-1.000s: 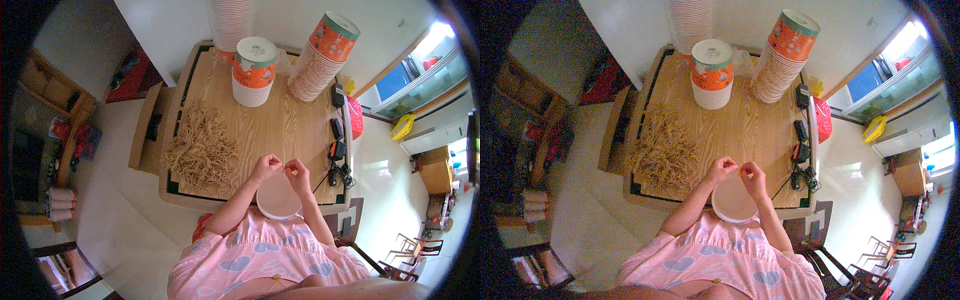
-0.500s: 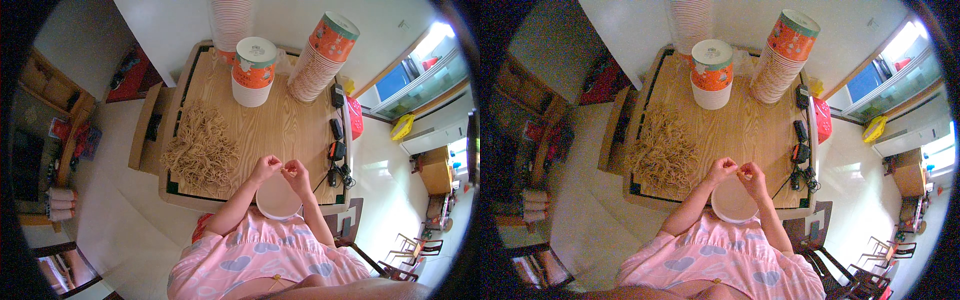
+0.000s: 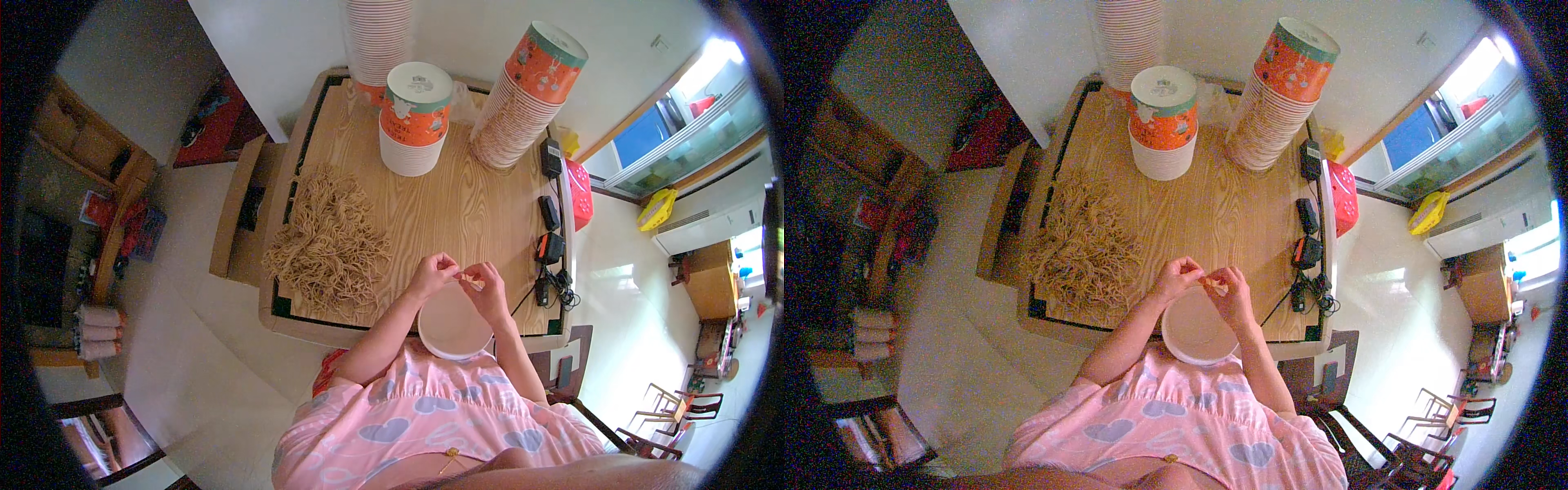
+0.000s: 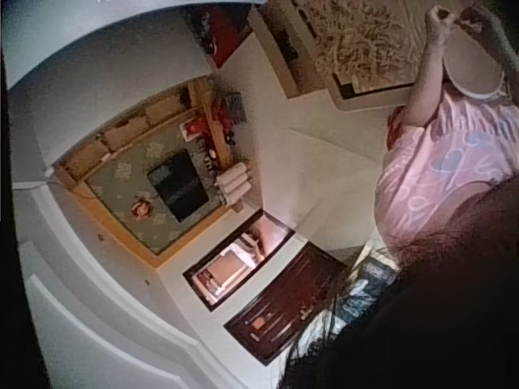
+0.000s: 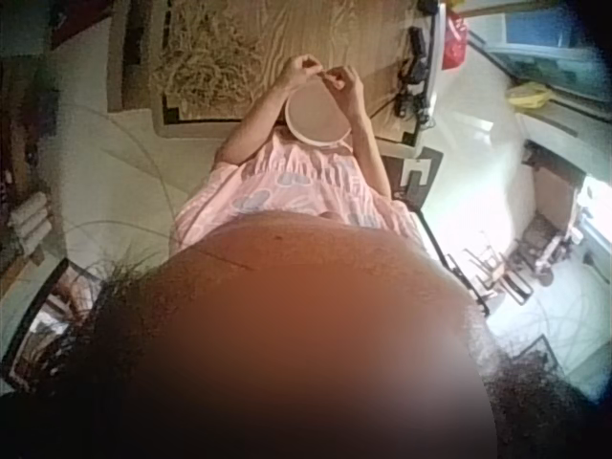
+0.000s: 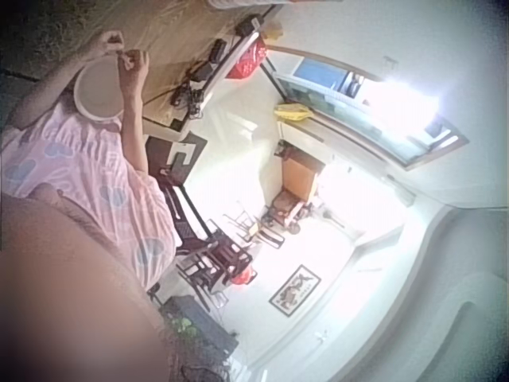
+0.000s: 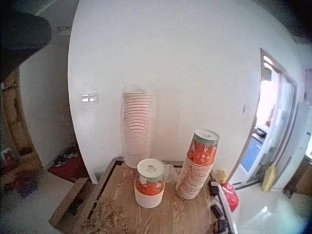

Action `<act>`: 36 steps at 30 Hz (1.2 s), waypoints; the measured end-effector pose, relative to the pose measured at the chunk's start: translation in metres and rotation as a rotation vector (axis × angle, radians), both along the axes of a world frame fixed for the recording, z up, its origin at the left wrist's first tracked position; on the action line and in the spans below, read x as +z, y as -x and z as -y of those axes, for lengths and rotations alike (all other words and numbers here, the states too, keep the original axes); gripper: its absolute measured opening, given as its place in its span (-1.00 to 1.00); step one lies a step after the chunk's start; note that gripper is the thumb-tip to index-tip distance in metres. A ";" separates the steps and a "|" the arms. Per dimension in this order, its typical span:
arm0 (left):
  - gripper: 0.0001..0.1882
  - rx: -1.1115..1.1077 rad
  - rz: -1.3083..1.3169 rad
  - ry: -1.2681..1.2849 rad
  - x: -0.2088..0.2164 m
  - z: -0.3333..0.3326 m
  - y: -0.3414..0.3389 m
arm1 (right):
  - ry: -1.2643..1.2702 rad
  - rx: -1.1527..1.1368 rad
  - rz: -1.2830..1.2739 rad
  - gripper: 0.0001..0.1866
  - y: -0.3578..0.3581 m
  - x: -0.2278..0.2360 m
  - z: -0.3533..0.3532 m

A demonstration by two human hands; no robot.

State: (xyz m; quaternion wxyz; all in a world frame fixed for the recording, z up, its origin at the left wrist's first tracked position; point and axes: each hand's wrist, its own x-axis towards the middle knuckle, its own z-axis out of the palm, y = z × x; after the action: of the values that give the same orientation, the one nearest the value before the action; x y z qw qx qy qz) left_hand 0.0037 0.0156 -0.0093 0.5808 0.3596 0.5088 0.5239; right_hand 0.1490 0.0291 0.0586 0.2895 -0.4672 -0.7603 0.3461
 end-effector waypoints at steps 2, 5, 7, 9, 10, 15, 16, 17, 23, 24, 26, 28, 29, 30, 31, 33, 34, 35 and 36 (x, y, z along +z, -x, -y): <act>-0.91 -0.004 -0.005 -0.002 -0.001 0.000 0.001 | 0.001 0.004 -0.010 -0.84 0.001 -0.003 0.000; -0.91 -0.006 -0.015 0.000 -0.002 0.001 0.002 | 0.049 0.018 -0.031 -0.86 0.000 -0.007 -0.001; -0.91 -0.024 0.046 0.021 0.005 0.001 0.003 | 0.073 -0.011 -0.041 -0.86 -0.001 -0.008 -0.001; -0.93 -0.013 0.048 0.020 0.008 0.001 0.003 | 0.073 -0.016 -0.038 -0.86 0.000 -0.005 -0.001; -0.95 -0.003 0.050 0.019 0.010 0.001 0.003 | 0.073 -0.021 -0.035 -0.87 0.000 -0.004 -0.001; -0.94 0.002 -0.076 -0.010 0.001 0.001 0.004 | 0.052 -0.018 -0.028 -0.86 -0.001 -0.003 0.000; -0.92 -0.011 -0.030 -0.003 0.003 0.001 0.003 | 0.052 -0.016 -0.029 -0.83 -0.001 -0.003 0.000; -0.92 -0.009 -0.030 -0.003 0.002 0.001 0.004 | 0.052 -0.014 -0.030 -0.83 0.000 -0.001 0.000; -0.93 -0.006 0.061 0.037 0.009 0.000 0.004 | 0.057 -0.013 -0.007 -0.89 0.000 0.001 0.001; -0.93 -0.016 0.077 0.045 0.010 0.000 0.005 | 0.068 -0.027 -0.017 -0.90 -0.001 -0.003 0.000; -0.93 -0.024 0.093 0.053 0.011 0.000 0.006 | 0.078 -0.040 -0.026 -0.91 -0.003 -0.010 -0.001; -0.93 -0.004 0.000 0.031 0.009 0.002 0.006 | 0.089 -0.057 -0.096 -0.94 -0.004 -0.015 -0.001; -0.93 -0.004 0.001 0.031 0.011 0.002 0.006 | 0.089 -0.057 -0.096 -0.94 -0.004 -0.017 -0.001; -0.93 -0.006 0.018 0.017 0.012 0.002 0.005 | 0.105 -0.070 -0.092 -0.95 -0.005 -0.020 -0.002; -0.93 -0.008 0.035 0.002 0.014 0.002 0.005 | 0.121 -0.083 -0.088 -0.95 -0.005 -0.021 -0.002; -0.95 -0.004 0.049 -0.004 0.014 0.002 0.006 | 0.136 -0.081 -0.120 -0.95 0.000 -0.015 -0.002; -0.96 -0.003 0.063 -0.011 0.013 0.002 0.007 | 0.151 -0.082 -0.153 -0.95 0.002 -0.013 -0.001; -0.96 -0.005 0.063 -0.011 0.016 0.002 0.007 | 0.150 -0.084 -0.153 -0.95 0.002 -0.014 -0.002; -0.96 -0.021 0.091 0.008 0.019 0.001 0.007 | 0.143 -0.084 -0.154 -0.94 0.001 -0.016 -0.003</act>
State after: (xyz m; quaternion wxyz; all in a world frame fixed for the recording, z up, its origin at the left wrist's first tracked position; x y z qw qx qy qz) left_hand -0.0033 0.0142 0.0100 0.6104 0.3382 0.4801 0.5315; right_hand 0.1475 0.0318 0.0427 0.3272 -0.4901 -0.6890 0.4219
